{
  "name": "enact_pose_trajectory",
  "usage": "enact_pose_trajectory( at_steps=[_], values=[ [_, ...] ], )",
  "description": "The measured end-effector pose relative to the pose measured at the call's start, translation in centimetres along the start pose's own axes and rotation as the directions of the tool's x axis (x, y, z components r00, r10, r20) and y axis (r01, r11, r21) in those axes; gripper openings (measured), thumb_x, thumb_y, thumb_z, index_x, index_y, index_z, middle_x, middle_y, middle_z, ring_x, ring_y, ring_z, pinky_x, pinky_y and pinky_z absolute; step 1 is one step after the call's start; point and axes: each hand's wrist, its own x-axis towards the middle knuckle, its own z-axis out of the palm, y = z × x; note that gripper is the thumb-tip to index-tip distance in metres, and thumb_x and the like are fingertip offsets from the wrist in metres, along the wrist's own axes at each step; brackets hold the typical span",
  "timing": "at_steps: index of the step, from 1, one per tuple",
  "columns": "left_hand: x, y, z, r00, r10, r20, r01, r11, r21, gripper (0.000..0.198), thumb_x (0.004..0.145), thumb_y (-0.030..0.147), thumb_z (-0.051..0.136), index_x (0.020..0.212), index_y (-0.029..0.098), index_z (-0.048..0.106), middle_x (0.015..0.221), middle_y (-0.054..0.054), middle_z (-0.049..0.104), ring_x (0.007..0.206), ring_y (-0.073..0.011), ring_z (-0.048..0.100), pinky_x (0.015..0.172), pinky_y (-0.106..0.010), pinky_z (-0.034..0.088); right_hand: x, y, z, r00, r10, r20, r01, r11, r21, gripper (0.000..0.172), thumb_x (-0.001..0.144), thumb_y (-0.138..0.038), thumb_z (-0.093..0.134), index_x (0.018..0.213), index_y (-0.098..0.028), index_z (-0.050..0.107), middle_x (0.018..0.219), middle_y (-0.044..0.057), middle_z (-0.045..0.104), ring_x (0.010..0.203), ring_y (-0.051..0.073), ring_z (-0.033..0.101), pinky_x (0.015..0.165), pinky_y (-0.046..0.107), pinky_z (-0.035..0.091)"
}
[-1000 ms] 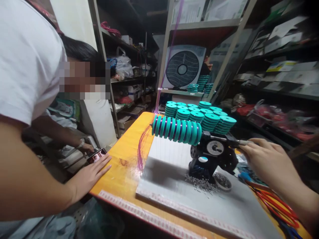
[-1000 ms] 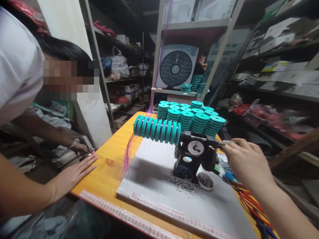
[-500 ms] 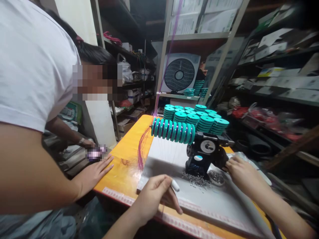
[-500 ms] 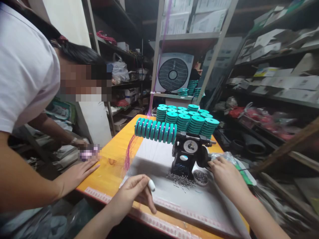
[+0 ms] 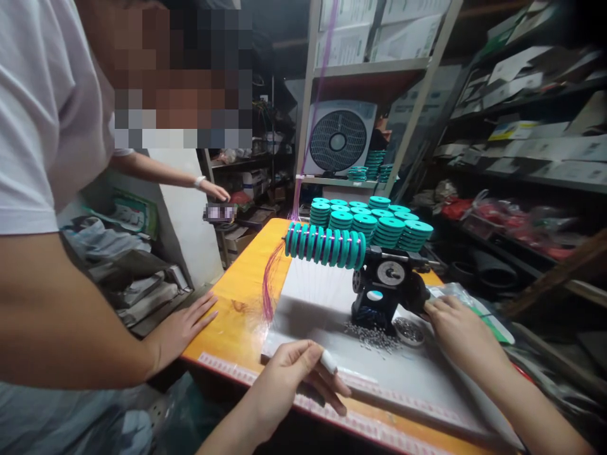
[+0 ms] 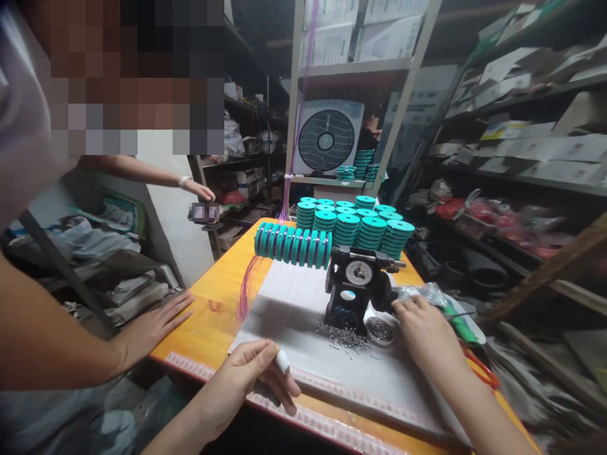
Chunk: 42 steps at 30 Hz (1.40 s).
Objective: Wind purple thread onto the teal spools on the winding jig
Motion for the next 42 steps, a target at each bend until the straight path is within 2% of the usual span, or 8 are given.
enact_pose_trajectory(
  at_steps=[6,13,19,26,30,36,39,42],
  values=[
    [-1.4,-1.0,0.1,0.992,-0.129,0.020,0.129,0.991,-0.041,0.042,0.092,0.044,0.046,0.079,0.009,0.065,0.078,-0.015,0.074,0.068,-0.0187,0.072,0.062,-0.024,0.049,0.1,-0.2,-1.0,1.000,-0.013,0.020,0.012,1.000,0.015,0.025,0.079,0.000,0.045,0.072,-0.017,0.062,0.074,0.010,0.067,0.075,0.025,0.056,0.071,0.035,0.045],
    [-3.5,-2.0,-0.6,0.968,-0.229,0.104,0.243,0.959,-0.147,0.037,0.093,0.037,0.047,0.086,0.008,0.069,0.098,-0.018,0.073,0.090,-0.0224,0.070,0.082,-0.033,0.050,0.0,-0.5,-1.3,0.995,0.001,0.101,-0.005,0.999,0.035,0.025,0.080,-0.001,0.041,0.073,-0.014,0.061,0.071,0.013,0.063,0.074,0.026,0.050,0.072,0.036,0.039],
    [-5.2,-2.9,-1.1,0.948,-0.291,0.126,0.312,0.927,-0.209,0.035,0.093,0.035,0.047,0.083,0.009,0.069,0.100,-0.018,0.073,0.091,-0.0244,0.070,0.083,-0.037,0.051,-0.1,-0.4,-1.5,0.992,0.010,0.123,-0.014,0.999,0.029,0.026,0.084,-0.003,0.038,0.081,-0.010,0.063,0.073,0.013,0.063,0.078,0.025,0.049,0.072,0.033,0.036],
    [-7.5,-5.6,-1.3,0.921,-0.381,0.084,0.390,0.895,-0.214,0.030,0.091,0.033,0.051,0.081,0.010,0.067,0.097,-0.018,0.073,0.089,-0.0243,0.071,0.080,-0.036,0.050,-0.1,-0.4,-1.2,0.988,-0.007,0.157,0.003,1.000,0.023,0.028,0.085,-0.003,0.036,0.085,-0.007,0.064,0.074,0.014,0.064,0.073,0.024,0.047,0.074,0.034,0.035],
    [-8.6,-7.2,-1.0,0.921,-0.386,0.055,0.388,0.895,-0.219,0.035,0.092,0.036,0.049,0.082,0.008,0.068,0.094,-0.019,0.074,0.085,-0.0233,0.071,0.077,-0.033,0.050,-0.1,-0.4,-1.2,0.989,0.007,0.150,-0.009,1.000,0.012,0.028,0.086,-0.004,0.036,0.085,-0.006,0.064,0.073,0.015,0.064,0.075,0.024,0.047,0.071,0.033,0.034],
    [-9.7,-9.3,0.0,0.949,-0.314,-0.029,0.299,0.925,-0.234,0.035,0.091,0.040,0.050,0.077,0.010,0.062,0.080,-0.016,0.074,0.070,-0.0217,0.072,0.068,-0.030,0.050,0.0,-0.5,-1.4,0.992,-0.003,0.126,0.000,1.000,0.019,0.025,0.083,-0.003,0.040,0.081,-0.008,0.063,0.071,0.013,0.064,0.073,0.023,0.049,0.075,0.032,0.035],
    [-9.9,-9.8,0.2,0.956,-0.288,-0.060,0.264,0.929,-0.258,0.036,0.090,0.042,0.051,0.075,0.010,0.060,0.076,-0.016,0.074,0.068,-0.0219,0.071,0.067,-0.031,0.050,-0.1,-0.6,-1.4,0.993,0.010,0.118,-0.013,0.999,0.029,0.023,0.083,-0.003,0.041,0.081,-0.009,0.064,0.072,0.012,0.065,0.074,0.022,0.049,0.074,0.032,0.035],
    [-9.9,-9.6,0.1,0.953,-0.298,-0.050,0.270,0.915,-0.301,0.035,0.091,0.039,0.050,0.075,0.010,0.061,0.082,-0.018,0.074,0.073,-0.0217,0.071,0.071,-0.033,0.051,-0.2,-0.5,-1.3,0.992,0.031,0.126,-0.036,0.999,0.040,0.024,0.084,-0.004,0.040,0.082,-0.009,0.064,0.070,0.012,0.064,0.075,0.022,0.047,0.069,0.031,0.033]
  ],
)
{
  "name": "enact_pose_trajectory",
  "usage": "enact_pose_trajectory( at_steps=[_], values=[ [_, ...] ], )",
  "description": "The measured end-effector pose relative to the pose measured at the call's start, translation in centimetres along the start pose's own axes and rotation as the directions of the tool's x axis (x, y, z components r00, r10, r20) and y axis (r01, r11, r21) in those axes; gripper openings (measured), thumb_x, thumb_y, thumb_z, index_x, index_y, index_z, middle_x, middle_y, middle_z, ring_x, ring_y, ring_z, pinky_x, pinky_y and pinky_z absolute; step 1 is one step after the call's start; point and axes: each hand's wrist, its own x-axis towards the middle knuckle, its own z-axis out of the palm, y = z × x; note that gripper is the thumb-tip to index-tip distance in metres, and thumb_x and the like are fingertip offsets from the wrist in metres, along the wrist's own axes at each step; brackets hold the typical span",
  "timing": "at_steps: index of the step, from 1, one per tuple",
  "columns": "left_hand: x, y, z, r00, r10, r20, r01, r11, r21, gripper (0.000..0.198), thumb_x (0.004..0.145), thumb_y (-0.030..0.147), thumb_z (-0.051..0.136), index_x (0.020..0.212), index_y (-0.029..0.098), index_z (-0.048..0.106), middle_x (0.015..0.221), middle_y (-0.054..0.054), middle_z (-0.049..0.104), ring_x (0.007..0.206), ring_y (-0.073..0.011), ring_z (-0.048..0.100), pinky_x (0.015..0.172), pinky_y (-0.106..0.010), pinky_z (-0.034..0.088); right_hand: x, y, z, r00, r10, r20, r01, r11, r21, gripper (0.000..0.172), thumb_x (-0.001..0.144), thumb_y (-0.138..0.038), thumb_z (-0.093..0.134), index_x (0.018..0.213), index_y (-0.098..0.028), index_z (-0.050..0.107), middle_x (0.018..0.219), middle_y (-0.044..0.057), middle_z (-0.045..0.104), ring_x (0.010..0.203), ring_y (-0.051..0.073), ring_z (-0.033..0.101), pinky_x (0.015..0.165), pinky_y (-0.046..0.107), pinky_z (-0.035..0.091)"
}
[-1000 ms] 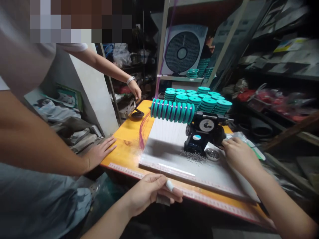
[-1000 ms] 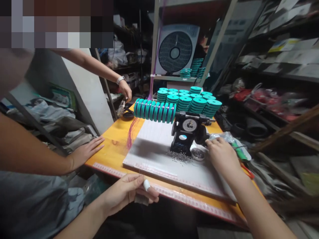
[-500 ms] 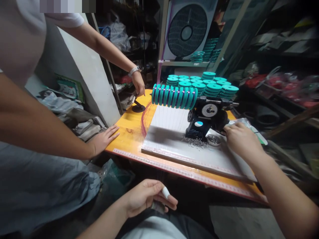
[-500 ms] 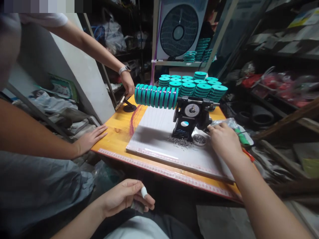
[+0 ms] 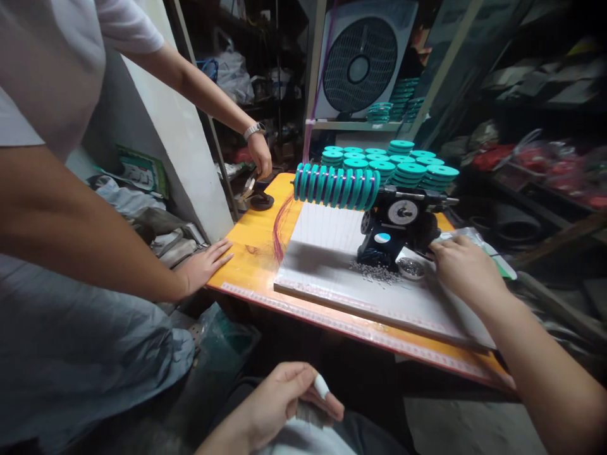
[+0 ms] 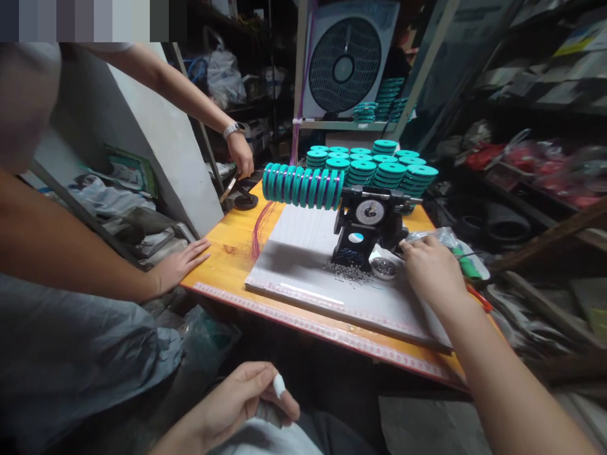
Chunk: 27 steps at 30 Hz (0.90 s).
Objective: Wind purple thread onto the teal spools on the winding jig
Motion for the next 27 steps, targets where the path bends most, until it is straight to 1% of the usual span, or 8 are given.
enact_pose_trajectory(
  at_steps=[6,10,13,15,18,21,24,27],
  values=[
    [-0.2,0.9,-0.4,0.991,-0.110,0.079,0.116,0.991,-0.071,0.031,0.092,0.034,0.048,0.082,0.009,0.064,0.101,-0.020,0.071,0.095,-0.0290,0.068,0.077,-0.043,0.054,0.0,0.3,0.5,0.999,0.008,0.035,-0.009,1.000,0.024,0.023,0.086,-0.007,0.040,0.084,-0.007,0.063,0.070,0.014,0.062,0.074,0.022,0.044,0.068,0.031,0.031],
    [-0.3,0.8,-0.4,0.989,-0.118,0.091,0.124,0.990,-0.065,0.033,0.092,0.034,0.048,0.083,0.008,0.065,0.102,-0.020,0.070,0.095,-0.0300,0.068,0.075,-0.043,0.054,0.0,0.3,0.5,0.999,0.010,0.038,-0.012,0.999,0.039,0.022,0.085,-0.008,0.041,0.081,-0.008,0.063,0.069,0.014,0.061,0.074,0.021,0.043,0.069,0.031,0.031],
    [-0.7,0.7,0.0,0.993,-0.106,0.051,0.108,0.994,-0.035,0.033,0.092,0.036,0.049,0.082,0.009,0.065,0.097,-0.019,0.072,0.091,-0.0279,0.069,0.076,-0.041,0.053,-0.1,0.2,0.5,0.999,0.016,0.034,-0.017,0.999,0.047,0.022,0.084,-0.007,0.041,0.084,-0.007,0.063,0.069,0.014,0.061,0.076,0.022,0.043,0.069,0.031,0.031],
    [-1.0,0.7,0.4,0.995,-0.104,0.006,0.104,0.994,0.031,0.034,0.091,0.037,0.050,0.081,0.009,0.066,0.094,-0.019,0.073,0.087,-0.0251,0.070,0.076,-0.037,0.051,-0.1,0.2,0.4,0.999,0.023,0.029,-0.025,0.998,0.049,0.022,0.084,-0.007,0.041,0.084,-0.007,0.063,0.068,0.014,0.061,0.077,0.023,0.043,0.069,0.031,0.030],
    [-1.5,0.5,0.8,0.998,-0.039,-0.051,0.050,0.974,0.221,0.040,0.091,0.042,0.049,0.081,0.009,0.067,0.089,-0.017,0.074,0.083,-0.0211,0.069,0.079,-0.033,0.048,0.0,0.2,0.4,1.000,0.023,0.018,-0.024,0.998,0.052,0.024,0.085,-0.006,0.040,0.081,-0.007,0.063,0.068,0.014,0.060,0.076,0.022,0.043,0.069,0.031,0.030],
    [-1.3,-0.3,0.6,0.996,0.062,-0.059,-0.036,0.928,0.370,0.043,0.090,0.048,0.048,0.077,0.011,0.065,0.078,-0.013,0.074,0.077,-0.0189,0.068,0.078,-0.030,0.047,0.1,0.1,0.4,1.000,0.010,-0.002,-0.010,0.998,0.055,0.023,0.083,-0.003,0.041,0.080,-0.008,0.063,0.069,0.014,0.061,0.073,0.022,0.044,0.070,0.032,0.032],
    [-0.3,-1.4,-0.4,0.989,0.131,-0.069,-0.087,0.893,0.441,0.044,0.088,0.053,0.049,0.074,0.013,0.061,0.061,-0.007,0.069,0.061,-0.0156,0.065,0.068,-0.027,0.046,0.0,0.0,0.5,0.999,0.019,-0.033,-0.017,0.998,0.058,0.022,0.079,-0.001,0.043,0.080,-0.009,0.063,0.071,0.014,0.062,0.074,0.023,0.046,0.072,0.033,0.034],
    [1.2,-2.0,-1.1,0.976,0.202,-0.084,-0.150,0.897,0.415,0.046,0.086,0.058,0.049,0.074,0.014,0.056,0.048,-0.001,0.061,0.046,-0.0125,0.059,0.058,-0.025,0.044,-0.5,-0.3,0.5,0.997,0.046,-0.067,-0.040,0.996,0.085,0.023,0.078,-0.001,0.044,0.085,-0.010,0.064,0.076,0.014,0.065,0.080,0.025,0.050,0.073,0.033,0.037]
  ],
)
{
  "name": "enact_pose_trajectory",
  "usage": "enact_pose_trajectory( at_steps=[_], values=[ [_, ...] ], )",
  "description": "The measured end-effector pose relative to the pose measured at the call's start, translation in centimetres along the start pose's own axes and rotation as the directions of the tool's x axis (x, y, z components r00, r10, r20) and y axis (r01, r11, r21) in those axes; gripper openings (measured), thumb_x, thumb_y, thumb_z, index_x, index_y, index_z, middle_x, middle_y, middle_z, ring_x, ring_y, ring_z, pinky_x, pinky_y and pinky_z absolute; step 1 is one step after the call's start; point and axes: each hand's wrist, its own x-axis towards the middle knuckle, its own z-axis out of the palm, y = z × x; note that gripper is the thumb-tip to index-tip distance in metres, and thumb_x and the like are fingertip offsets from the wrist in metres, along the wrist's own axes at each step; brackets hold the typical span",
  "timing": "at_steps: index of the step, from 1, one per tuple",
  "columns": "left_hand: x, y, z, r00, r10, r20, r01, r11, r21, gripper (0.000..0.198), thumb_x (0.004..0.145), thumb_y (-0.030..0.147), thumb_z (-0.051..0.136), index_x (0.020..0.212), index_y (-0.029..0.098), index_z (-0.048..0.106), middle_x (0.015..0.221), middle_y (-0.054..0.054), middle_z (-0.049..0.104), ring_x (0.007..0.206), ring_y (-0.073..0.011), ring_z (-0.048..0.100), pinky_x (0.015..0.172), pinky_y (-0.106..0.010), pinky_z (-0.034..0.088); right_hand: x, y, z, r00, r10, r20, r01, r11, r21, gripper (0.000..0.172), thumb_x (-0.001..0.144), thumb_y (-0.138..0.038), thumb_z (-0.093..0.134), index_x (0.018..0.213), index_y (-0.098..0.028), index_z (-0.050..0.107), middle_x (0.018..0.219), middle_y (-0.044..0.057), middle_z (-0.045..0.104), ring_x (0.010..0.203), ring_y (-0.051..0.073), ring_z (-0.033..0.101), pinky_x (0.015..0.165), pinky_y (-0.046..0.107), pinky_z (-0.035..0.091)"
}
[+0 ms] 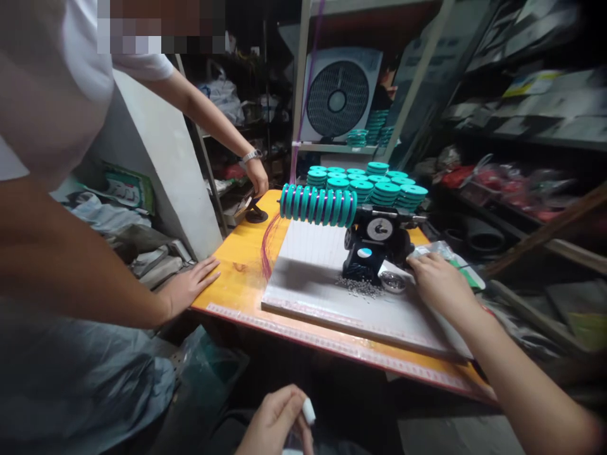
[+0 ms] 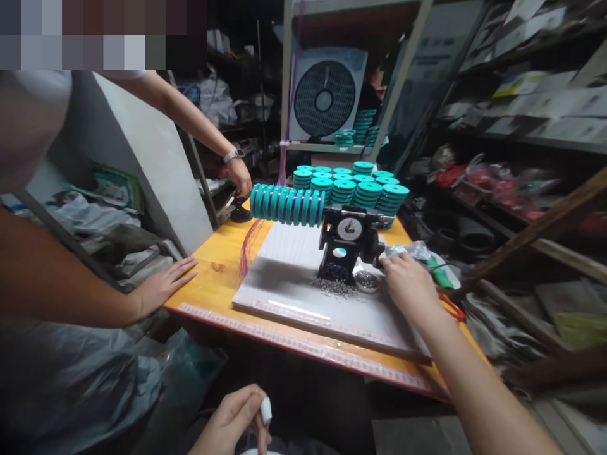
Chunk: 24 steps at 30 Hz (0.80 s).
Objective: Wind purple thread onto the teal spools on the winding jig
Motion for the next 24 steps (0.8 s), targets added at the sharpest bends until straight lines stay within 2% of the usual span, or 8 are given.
enact_pose_trajectory(
  at_steps=[3,8,12,16,18,19,21,24],
  values=[
    [1.6,0.6,0.4,0.999,0.021,0.025,-0.020,0.998,-0.063,0.046,0.083,0.060,0.050,0.074,0.015,0.054,0.044,0.000,0.058,0.039,-0.0117,0.055,0.048,-0.023,0.042,-0.8,0.0,-0.1,0.999,0.025,-0.029,-0.023,0.999,0.047,0.024,0.079,-0.002,0.044,0.089,-0.011,0.065,0.079,0.012,0.065,0.085,0.026,0.052,0.073,0.034,0.041],
    [4.2,3.4,1.4,0.996,0.068,0.062,-0.064,0.995,-0.076,0.043,0.087,0.055,0.048,0.075,0.014,0.053,0.047,-0.001,0.059,0.036,-0.0121,0.057,0.037,-0.018,0.035,-2.4,0.7,-0.1,0.996,0.035,-0.084,-0.022,0.988,0.153,0.018,0.087,-0.014,0.048,0.093,-0.016,0.064,0.086,0.008,0.065,0.092,0.025,0.055,0.078,0.034,0.045],
    [5.6,4.6,2.2,0.992,0.094,0.085,-0.086,0.993,-0.086,0.043,0.087,0.055,0.047,0.075,0.014,0.054,0.048,-0.001,0.060,0.037,-0.0119,0.057,0.039,-0.018,0.036,-3.5,1.2,0.3,0.985,0.076,-0.154,-0.038,0.971,0.235,0.022,0.092,-0.025,0.046,0.107,-0.017,0.061,0.097,0.008,0.065,0.099,0.024,0.054,0.085,0.035,0.047],
    [5.3,4.5,2.0,0.989,0.089,0.118,-0.094,0.995,0.033,0.052,0.080,0.065,0.051,0.070,0.015,0.058,0.049,-0.004,0.060,0.044,-0.0130,0.058,0.047,-0.022,0.042,-3.7,1.1,0.8,0.981,0.104,-0.164,-0.054,0.957,0.286,0.023,0.093,-0.029,0.045,0.106,-0.019,0.061,0.096,0.007,0.065,0.098,0.024,0.055,0.083,0.035,0.048],
    [4.6,5.6,0.2,0.990,0.065,0.125,-0.083,0.987,0.140,0.050,0.076,0.065,0.056,0.066,0.016,0.061,0.055,-0.006,0.064,0.051,-0.0151,0.061,0.051,-0.025,0.045,-3.4,1.1,1.0,0.983,0.109,-0.151,-0.058,0.951,0.305,0.023,0.093,-0.029,0.045,0.104,-0.020,0.062,0.094,0.007,0.066,0.097,0.024,0.055,0.082,0.035,0.048],
    [4.3,6.7,-1.3,0.991,0.063,0.122,-0.086,0.978,0.190,0.045,0.075,0.062,0.061,0.065,0.018,0.062,0.058,-0.007,0.066,0.055,-0.0168,0.063,0.053,-0.026,0.046,-3.1,1.0,1.1,0.983,0.112,-0.144,-0.063,0.948,0.313,0.023,0.092,-0.029,0.045,0.103,-0.020,0.063,0.093,0.007,0.066,0.097,0.024,0.055,0.082,0.035,0.049],
    [3.9,9.7,-5.6,0.992,0.100,0.077,-0.114,0.972,0.206,0.034,0.070,0.056,0.069,0.069,0.023,0.066,0.066,-0.007,0.070,0.071,-0.0243,0.069,0.059,-0.032,0.052,-2.4,1.1,1.6,0.983,0.126,-0.132,-0.077,0.943,0.324,0.023,0.090,-0.025,0.045,0.102,-0.020,0.064,0.092,0.007,0.067,0.096,0.024,0.056,0.082,0.036,0.049],
    [4.4,14.3,-13.5,0.982,0.186,-0.021,-0.177,0.960,0.217,0.026,0.077,0.053,0.062,0.078,0.028,0.068,0.078,-0.005,0.072,0.093,-0.0219,0.068,0.068,-0.031,0.055,-1.3,1.2,2.3,0.981,0.153,-0.117,-0.107,0.939,0.327,0.026,0.086,-0.017,0.045,0.100,-0.018,0.066,0.092,0.009,0.068,0.096,0.025,0.056,0.083,0.037,0.048]
  ],
)
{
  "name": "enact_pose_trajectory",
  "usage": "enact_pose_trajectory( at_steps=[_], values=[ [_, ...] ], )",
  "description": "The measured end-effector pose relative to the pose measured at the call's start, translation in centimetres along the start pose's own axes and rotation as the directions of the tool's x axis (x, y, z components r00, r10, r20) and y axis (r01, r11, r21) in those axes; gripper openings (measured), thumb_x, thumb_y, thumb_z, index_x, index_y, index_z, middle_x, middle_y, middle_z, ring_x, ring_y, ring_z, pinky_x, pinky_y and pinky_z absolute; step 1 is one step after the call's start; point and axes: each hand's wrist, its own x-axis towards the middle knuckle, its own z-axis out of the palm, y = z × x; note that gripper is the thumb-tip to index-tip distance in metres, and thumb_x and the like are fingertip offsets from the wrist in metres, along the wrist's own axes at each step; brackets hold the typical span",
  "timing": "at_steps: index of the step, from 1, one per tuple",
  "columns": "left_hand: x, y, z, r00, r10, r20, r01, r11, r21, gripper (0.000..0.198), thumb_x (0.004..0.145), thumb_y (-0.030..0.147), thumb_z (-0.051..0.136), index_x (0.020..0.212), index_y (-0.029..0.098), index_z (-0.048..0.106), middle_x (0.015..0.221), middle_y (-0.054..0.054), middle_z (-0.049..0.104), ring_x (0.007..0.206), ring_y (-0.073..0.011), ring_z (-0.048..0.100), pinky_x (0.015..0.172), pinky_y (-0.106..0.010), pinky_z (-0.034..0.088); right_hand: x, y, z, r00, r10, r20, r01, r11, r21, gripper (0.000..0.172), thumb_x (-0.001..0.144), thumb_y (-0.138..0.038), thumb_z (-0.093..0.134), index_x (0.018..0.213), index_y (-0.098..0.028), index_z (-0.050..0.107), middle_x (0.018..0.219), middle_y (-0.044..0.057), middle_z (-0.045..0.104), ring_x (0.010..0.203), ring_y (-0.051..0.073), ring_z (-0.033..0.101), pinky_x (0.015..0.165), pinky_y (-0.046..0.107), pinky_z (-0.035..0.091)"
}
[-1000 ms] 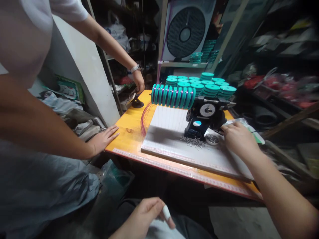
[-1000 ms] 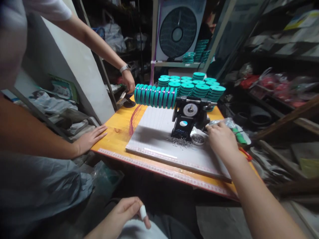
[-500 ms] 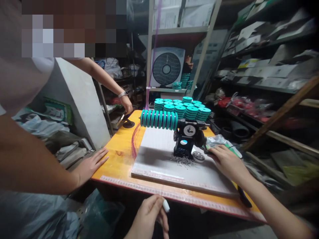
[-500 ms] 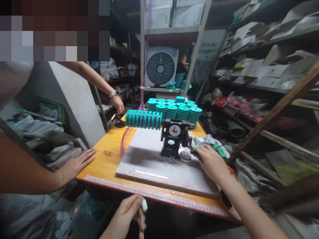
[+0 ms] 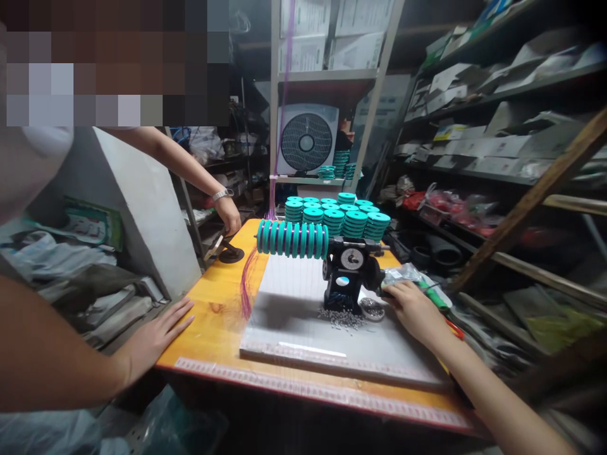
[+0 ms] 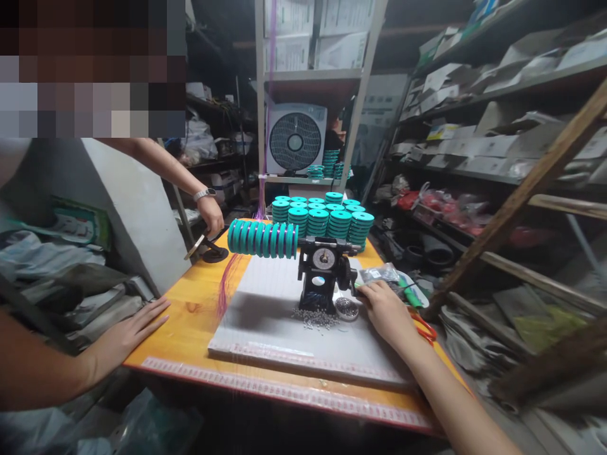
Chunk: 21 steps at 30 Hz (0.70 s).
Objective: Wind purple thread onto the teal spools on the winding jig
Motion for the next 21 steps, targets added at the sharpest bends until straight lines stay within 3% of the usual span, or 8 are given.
enact_pose_trajectory(
  at_steps=[3,5,7,10,16,18,21],
  values=[
    [1.5,0.1,-6.7,0.988,0.085,-0.126,-0.075,0.994,0.085,0.019,0.075,0.027,0.068,0.093,0.027,0.069,0.111,-0.001,0.069,0.125,-0.0099,0.050,0.093,-0.021,0.047,1.1,0.2,0.7,1.000,0.026,0.006,-0.026,1.000,-0.011,0.026,0.087,-0.018,0.043,0.097,-0.017,0.067,0.089,0.010,0.067,0.095,0.026,0.055,0.082,0.038,0.046],
    [2.0,-1.2,-9.2,0.957,0.208,-0.201,-0.136,0.938,0.320,0.028,0.075,0.016,0.064,0.100,0.027,0.070,0.127,0.002,0.063,0.132,-0.0065,0.041,0.108,-0.017,0.030,1.7,0.4,1.0,0.999,0.035,0.013,-0.035,0.999,-0.017,0.025,0.089,-0.022,0.044,0.094,-0.017,0.067,0.086,0.010,0.066,0.093,0.027,0.054,0.081,0.038,0.046],
    [2.3,-2.8,-10.5,0.950,0.261,-0.173,-0.149,0.863,0.484,0.036,0.076,0.011,0.058,0.108,0.025,0.068,0.135,0.001,0.057,0.134,-0.0077,0.038,0.115,-0.021,0.016,2.1,0.5,1.1,0.999,0.038,0.021,-0.037,0.999,-0.020,0.022,0.089,-0.024,0.046,0.092,-0.018,0.067,0.084,0.009,0.066,0.092,0.026,0.053,0.080,0.037,0.045],
    [2.6,-4.3,-11.5,0.960,0.265,-0.094,-0.165,0.802,0.574,0.040,0.079,0.009,0.052,0.114,0.023,0.064,0.140,-0.001,0.053,0.137,-0.0099,0.036,0.118,-0.030,0.007,2.3,0.6,1.2,0.999,0.038,0.027,-0.037,0.999,-0.025,0.021,0.089,-0.024,0.047,0.092,-0.019,0.066,0.083,0.008,0.065,0.091,0.026,0.052,0.079,0.036,0.045],
    [3.0,-4.8,-12.7,0.964,0.265,0.009,-0.226,0.801,0.555,0.043,0.081,0.005,0.051,0.117,0.026,0.062,0.144,0.002,0.048,0.144,-0.0096,0.020,0.118,-0.037,-0.002,2.3,0.6,1.4,0.999,0.039,0.015,-0.038,0.999,-0.026,0.020,0.089,-0.025,0.047,0.091,-0.017,0.066,0.084,0.009,0.065,0.091,0.026,0.052,0.079,0.037,0.044],
    [2.8,-4.7,-12.2,0.958,0.286,-0.007,-0.242,0.824,0.512,0.042,0.081,0.004,0.052,0.115,0.026,0.063,0.141,0.005,0.051,0.144,-0.0118,0.017,0.119,-0.038,0.005,2.3,0.5,1.3,0.999,0.038,0.007,-0.037,0.999,-0.026,0.022,0.089,-0.026,0.046,0.091,-0.018,0.066,0.085,0.009,0.065,0.091,0.026,0.052,0.079,0.038,0.044],
    [2.1,-3.9,-10.7,0.951,0.286,-0.118,-0.211,0.878,0.430,0.039,0.083,0.007,0.051,0.112,0.029,0.065,0.138,0.010,0.054,0.143,-0.0142,0.022,0.114,-0.033,0.030,2.2,0.5,1.1,1.000,0.025,0.000,-0.025,1.000,-0.016,0.023,0.090,-0.026,0.044,0.089,-0.019,0.066,0.084,0.009,0.065,0.091,0.025,0.054,0.079,0.037,0.045]
  ],
)
